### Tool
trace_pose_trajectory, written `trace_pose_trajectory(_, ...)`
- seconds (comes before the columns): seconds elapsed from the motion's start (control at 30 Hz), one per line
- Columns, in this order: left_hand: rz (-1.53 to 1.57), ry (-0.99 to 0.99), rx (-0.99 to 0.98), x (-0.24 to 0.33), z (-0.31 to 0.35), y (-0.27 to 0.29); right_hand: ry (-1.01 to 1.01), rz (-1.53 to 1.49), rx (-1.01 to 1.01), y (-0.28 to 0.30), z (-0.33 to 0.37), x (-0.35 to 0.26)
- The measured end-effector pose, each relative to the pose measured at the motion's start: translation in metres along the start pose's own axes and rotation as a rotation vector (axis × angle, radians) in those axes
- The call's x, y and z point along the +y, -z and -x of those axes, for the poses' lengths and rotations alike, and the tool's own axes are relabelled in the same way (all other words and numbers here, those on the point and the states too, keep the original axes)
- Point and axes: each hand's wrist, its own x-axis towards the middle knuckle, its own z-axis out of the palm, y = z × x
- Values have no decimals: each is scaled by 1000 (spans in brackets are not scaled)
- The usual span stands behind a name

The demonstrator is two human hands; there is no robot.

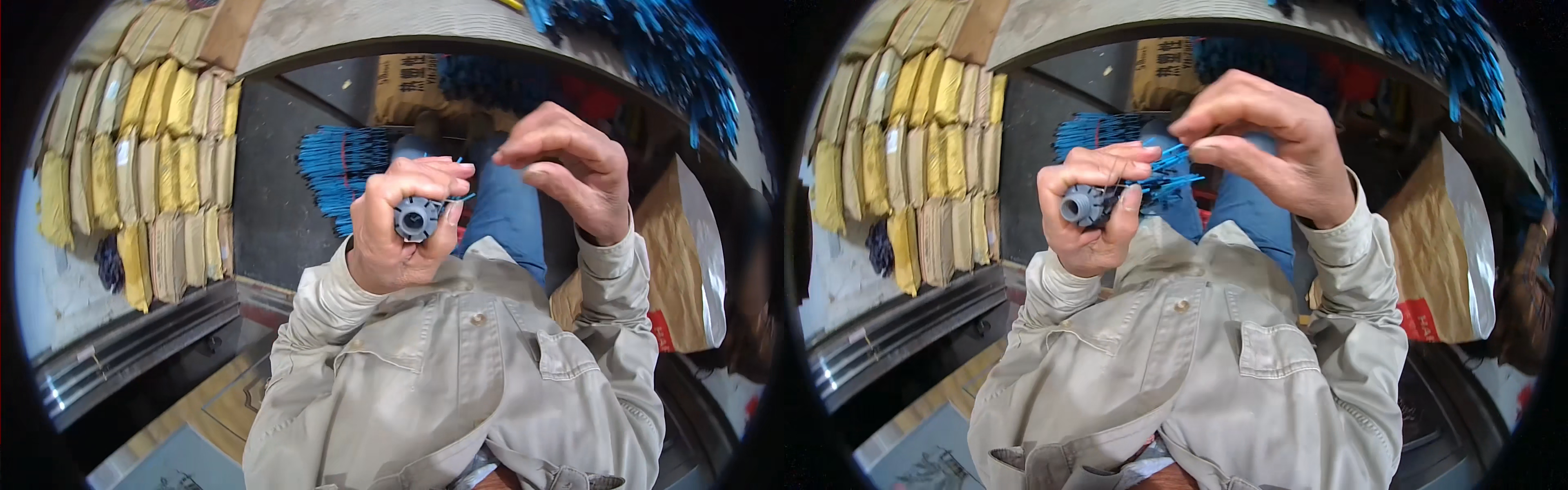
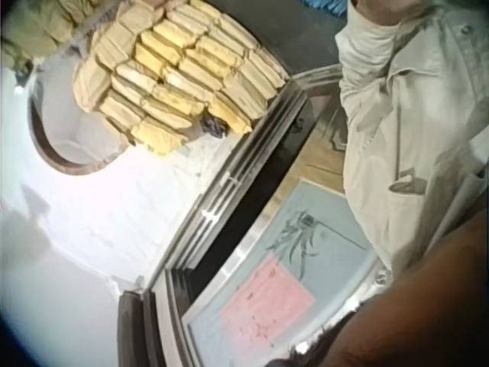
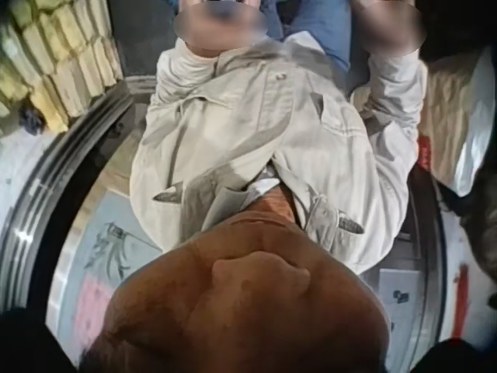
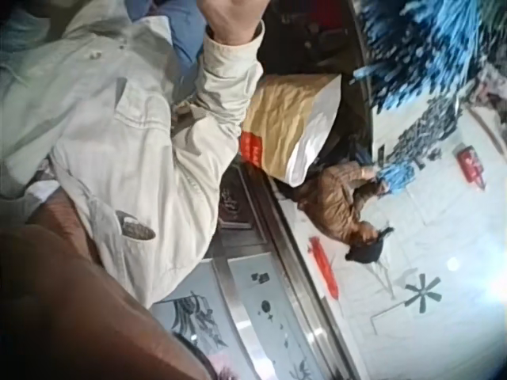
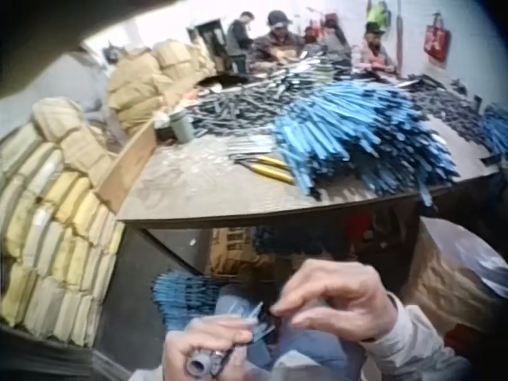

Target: The person assembles blue plastic finned components into a central hub using pliers.

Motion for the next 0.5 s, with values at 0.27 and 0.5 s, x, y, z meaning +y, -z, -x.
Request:
trace_pose_trajectory(0.27,-210,59,-170,1,15,41,180,85,-395,-39,-39,22)
trace_pose_trajectory(0.5,-317,27,-241,-2,4,46,265,264,-382,-48,-54,19)
